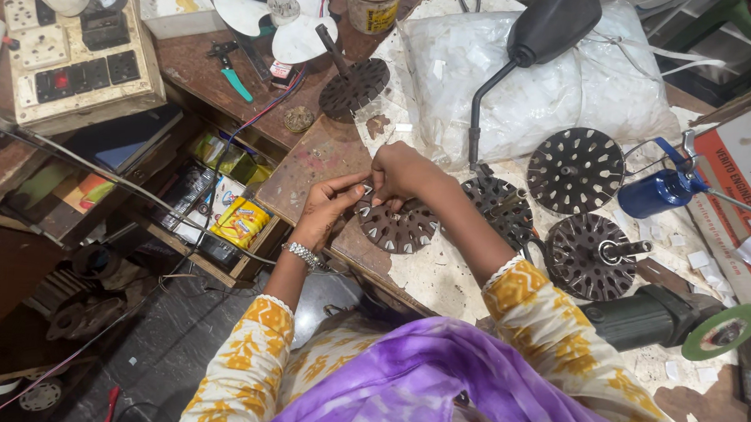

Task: The person places small white insulating pieces into the slots of a circular metal fan stator core on a workbench. They handle several similar stator cores and use their hands to position and press the pieces into place.

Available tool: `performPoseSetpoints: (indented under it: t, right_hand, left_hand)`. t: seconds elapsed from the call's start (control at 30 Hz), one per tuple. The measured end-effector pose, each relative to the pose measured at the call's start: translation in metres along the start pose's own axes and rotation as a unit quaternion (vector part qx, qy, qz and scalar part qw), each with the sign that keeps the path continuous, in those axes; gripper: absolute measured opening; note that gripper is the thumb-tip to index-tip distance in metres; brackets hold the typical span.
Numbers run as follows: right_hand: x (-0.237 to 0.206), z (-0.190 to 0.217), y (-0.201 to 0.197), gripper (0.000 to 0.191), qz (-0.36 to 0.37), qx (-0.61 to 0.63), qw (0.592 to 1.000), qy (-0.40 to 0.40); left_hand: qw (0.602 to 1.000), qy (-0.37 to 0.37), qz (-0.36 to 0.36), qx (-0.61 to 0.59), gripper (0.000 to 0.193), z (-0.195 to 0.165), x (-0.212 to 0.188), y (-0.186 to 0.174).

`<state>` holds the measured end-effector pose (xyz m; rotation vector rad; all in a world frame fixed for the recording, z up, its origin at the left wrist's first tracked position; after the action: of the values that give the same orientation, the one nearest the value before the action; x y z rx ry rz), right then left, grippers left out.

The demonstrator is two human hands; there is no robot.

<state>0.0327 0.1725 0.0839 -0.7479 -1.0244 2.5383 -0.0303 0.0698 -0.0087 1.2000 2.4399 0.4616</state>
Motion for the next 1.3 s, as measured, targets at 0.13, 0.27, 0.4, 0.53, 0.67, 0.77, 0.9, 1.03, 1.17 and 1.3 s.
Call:
performPoseSetpoints:
  t: [0.13,0.27,0.4,0.53,0.67,0.77,0.9,1.03,1.17,1.3]
  right_hand:
    - [-0.001,0.015,0.001,0.027,-0.041,-0.052,0.998,-0.022]
    - [-0.015,0.042,-0.019,0.025,-0.119,-0.06,0.981,-0.143]
    - [-0.05,0.034,-0.078,0.026,-0.23,0.078,0.946,-0.216]
    - [-0.137,-0.053,-0.163,0.028,-0.172,0.144,0.968,-0.115]
    - [-0.258,-0.155,-0.224,0.022,-0.235,0.17,0.956,-0.042]
    - [-0.296,-0.275,-0.254,0.022,-0.357,0.123,0.911,0.167]
    - [-0.305,-0.375,-0.256,0.028,-0.315,-0.144,0.897,0.274]
    - [-0.287,-0.412,-0.248,0.028,-0.243,-0.264,0.891,0.277]
    - [-0.267,-0.409,-0.229,0.029,-0.182,-0.394,0.868,0.243]
    - [-0.255,-0.401,-0.21,0.027,-0.153,-0.352,0.904,0.188]
  left_hand:
    - [1.0,-0.014,0.007,-0.021,0.042,-0.006,-0.004,-0.003]
    - [0.999,-0.007,-0.036,0.016,0.041,-0.004,-0.009,-0.016]
    - [0.998,-0.026,-0.049,-0.003,0.04,0.001,-0.014,-0.025]
    - [0.997,-0.052,-0.063,0.001,0.041,-0.003,-0.012,-0.024]
    - [0.996,-0.049,-0.057,0.044,0.04,-0.014,-0.023,-0.02]
    - [0.993,-0.057,-0.066,0.076,0.04,-0.014,-0.024,-0.021]
    - [0.991,-0.056,-0.075,0.097,0.041,-0.016,-0.026,-0.025]
    - [0.991,-0.054,-0.087,0.081,0.042,-0.016,-0.029,-0.027]
    - [0.989,-0.031,-0.098,0.105,0.042,-0.021,-0.03,-0.028]
    - [0.984,-0.052,-0.122,0.116,0.04,-0.021,-0.029,-0.032]
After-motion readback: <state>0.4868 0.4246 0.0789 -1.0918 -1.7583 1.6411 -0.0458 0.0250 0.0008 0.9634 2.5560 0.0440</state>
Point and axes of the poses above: each hand's wrist, its own x-axis towards the middle knuckle, its own y-axis out of the palm, z = x × y, the point moved 9 cm from there along x, towards the middle knuckle, and after that the axes turned 12 degrees about -z, right-handed, at the moved point
